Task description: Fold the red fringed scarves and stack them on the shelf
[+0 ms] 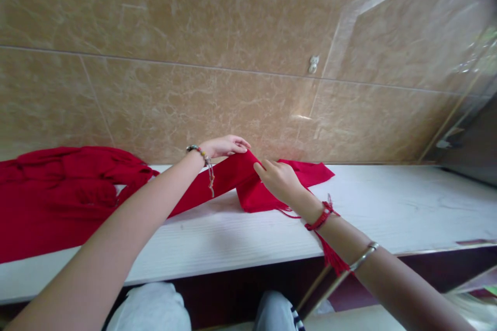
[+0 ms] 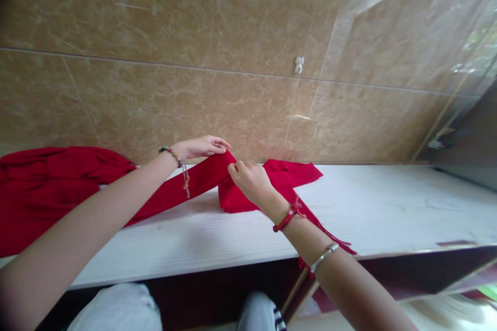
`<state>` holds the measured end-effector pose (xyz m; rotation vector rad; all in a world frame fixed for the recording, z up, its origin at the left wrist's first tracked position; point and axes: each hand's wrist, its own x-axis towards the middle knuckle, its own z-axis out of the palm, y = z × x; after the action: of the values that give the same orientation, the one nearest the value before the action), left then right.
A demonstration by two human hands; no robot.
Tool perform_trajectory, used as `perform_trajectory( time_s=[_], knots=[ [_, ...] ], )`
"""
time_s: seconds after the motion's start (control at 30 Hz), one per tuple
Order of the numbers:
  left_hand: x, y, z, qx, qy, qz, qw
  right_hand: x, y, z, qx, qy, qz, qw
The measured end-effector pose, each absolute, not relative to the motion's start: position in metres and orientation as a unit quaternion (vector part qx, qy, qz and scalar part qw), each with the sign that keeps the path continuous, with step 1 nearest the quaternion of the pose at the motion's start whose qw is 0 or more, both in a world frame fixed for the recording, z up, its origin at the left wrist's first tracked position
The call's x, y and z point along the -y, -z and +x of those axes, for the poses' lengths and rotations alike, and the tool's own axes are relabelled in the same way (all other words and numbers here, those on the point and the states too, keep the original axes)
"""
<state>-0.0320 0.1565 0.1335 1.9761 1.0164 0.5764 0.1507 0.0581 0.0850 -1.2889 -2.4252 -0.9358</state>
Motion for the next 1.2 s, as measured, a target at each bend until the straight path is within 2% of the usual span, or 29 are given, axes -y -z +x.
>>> perform_trajectory(
  time_s=[0.23,0.47,0.57,0.63,0.7,0.9,1.2],
  knots=[
    [-0.186,-0.087,0.036,-0.388,-0.165,0.829,0.367,-0.069,-0.042,0.201,0.815,0.293,-0.495,0.072],
    [-0.173,-0.051,0.053,-0.399,-0.167,0.870,0.236,-0.077,-0.001,0.212,0.834,0.254,-0.487,0.061],
    [-0.137,-0.046,0.037,-0.395,-0.187,0.885,0.162,-0.078,0.005,0.213,0.835,0.251,-0.485,0.069],
    [-0.108,-0.040,0.022,-0.404,-0.157,0.900,0.037,-0.080,0.005,0.214,0.834,0.249,-0.486,0.080],
    [-0.082,-0.030,0.006,-0.431,-0.113,0.894,-0.045,-0.083,0.002,0.216,0.831,0.247,-0.490,0.092],
    [-0.061,0.003,-0.022,-0.493,-0.063,0.849,-0.180,-0.096,-0.007,0.215,0.816,0.248,-0.509,0.121],
    [-0.072,-0.031,-0.038,-0.474,-0.082,0.851,-0.210,-0.104,0.005,0.214,0.795,0.268,-0.511,0.186]
  ],
)
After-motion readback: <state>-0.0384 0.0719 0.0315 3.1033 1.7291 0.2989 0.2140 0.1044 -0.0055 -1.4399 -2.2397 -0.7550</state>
